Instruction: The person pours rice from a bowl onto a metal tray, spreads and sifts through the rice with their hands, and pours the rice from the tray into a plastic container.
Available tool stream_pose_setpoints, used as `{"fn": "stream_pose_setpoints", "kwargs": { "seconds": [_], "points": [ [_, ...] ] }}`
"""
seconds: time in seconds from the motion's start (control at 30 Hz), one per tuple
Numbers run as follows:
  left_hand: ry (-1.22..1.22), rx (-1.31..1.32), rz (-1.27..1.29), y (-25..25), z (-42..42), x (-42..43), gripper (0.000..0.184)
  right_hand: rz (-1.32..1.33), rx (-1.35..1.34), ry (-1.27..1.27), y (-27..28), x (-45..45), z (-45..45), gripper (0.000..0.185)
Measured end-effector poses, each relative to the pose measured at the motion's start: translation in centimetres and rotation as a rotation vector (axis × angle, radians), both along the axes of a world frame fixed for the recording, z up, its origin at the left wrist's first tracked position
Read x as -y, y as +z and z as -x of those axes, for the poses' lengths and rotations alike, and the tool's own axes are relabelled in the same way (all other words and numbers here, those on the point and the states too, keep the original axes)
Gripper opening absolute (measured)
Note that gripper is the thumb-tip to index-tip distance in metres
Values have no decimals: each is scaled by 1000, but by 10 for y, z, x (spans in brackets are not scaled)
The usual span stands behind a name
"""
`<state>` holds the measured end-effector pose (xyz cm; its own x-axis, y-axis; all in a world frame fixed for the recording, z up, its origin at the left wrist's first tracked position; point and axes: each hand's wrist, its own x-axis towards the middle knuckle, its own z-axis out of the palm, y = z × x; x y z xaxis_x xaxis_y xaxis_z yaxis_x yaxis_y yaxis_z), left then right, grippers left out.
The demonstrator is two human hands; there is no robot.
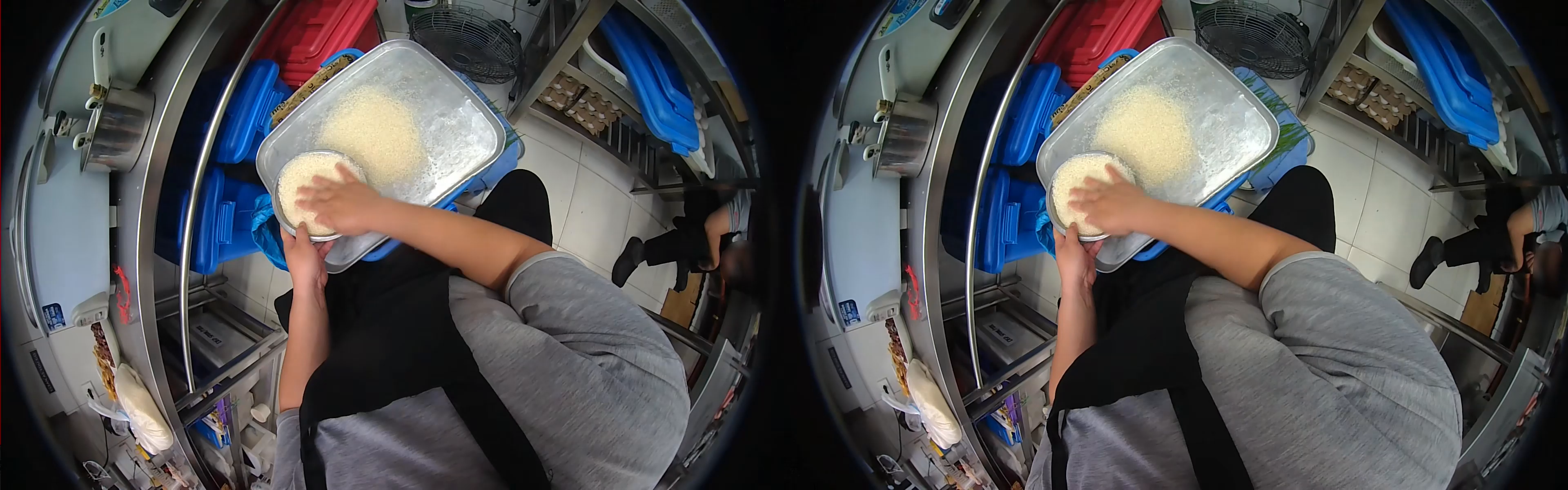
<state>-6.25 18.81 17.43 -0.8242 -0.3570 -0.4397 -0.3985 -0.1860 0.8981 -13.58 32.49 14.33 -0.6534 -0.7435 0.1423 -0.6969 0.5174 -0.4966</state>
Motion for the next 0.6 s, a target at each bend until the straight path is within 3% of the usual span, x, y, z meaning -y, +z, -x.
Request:
{"fn": "stream_pose_setpoints", "kwargs": {
  "seconds": [0.1,0.23,0.3,0.37,0.43,0.53,0.6],
  "points": [
    [-2,16,33,5,-1,-1,43,-203,-60,-138,0,-26,24,49],
    [-3,47,19,5,3,0,43,-236,-150,-301,4,-16,19,48],
    [-22,47,2,4,4,2,43,-182,-115,-253,8,-1,-1,48],
    [-39,45,-9,4,4,3,44,-7,122,-19,11,7,-13,48],
    [-40,23,5,3,2,4,44,-32,121,-8,12,-6,-5,48],
    [-14,33,31,8,1,-1,44,-270,-33,-206,10,-24,14,48],
    [-10,40,19,6,3,2,44,-241,-114,-283,1,-15,12,48]
  ]
}}
